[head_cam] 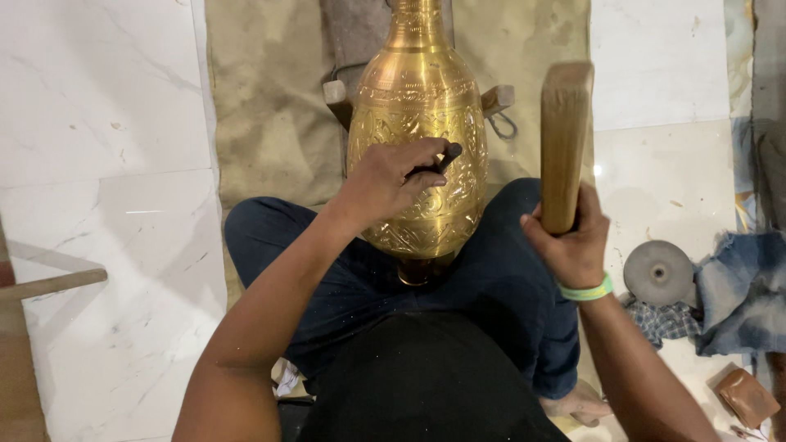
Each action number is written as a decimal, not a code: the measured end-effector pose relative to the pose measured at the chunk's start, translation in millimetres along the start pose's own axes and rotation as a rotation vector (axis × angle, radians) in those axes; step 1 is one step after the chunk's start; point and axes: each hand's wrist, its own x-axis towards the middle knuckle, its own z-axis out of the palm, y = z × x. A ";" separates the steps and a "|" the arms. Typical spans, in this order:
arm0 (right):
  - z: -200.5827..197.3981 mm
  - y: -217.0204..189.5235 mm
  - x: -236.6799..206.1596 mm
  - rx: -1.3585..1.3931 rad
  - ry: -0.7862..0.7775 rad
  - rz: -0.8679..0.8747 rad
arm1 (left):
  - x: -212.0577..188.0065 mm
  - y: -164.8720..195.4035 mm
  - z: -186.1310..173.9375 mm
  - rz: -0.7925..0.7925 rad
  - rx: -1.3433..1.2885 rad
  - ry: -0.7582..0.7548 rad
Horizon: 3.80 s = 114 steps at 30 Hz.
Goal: The person sits on the floor with a large brass vase held against their lap. They hold a small punch against the vase surface and repeatedly strike it with a wooden mallet, repositioning the punch to work the embossed pattern across the vase body.
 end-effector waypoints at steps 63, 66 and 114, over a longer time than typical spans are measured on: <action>-39.2 -69.2 58.9 -0.510 -0.304 -0.248 | -0.2 -9.2 9.7 0.034 -0.028 0.094; -39.1 -73.0 61.4 -0.658 -0.337 -0.245 | 1.1 -7.9 11.2 0.017 -0.038 0.108; -49.0 -109.2 86.9 -0.667 -0.460 -0.376 | -16.9 -6.6 32.0 -0.035 -0.060 0.413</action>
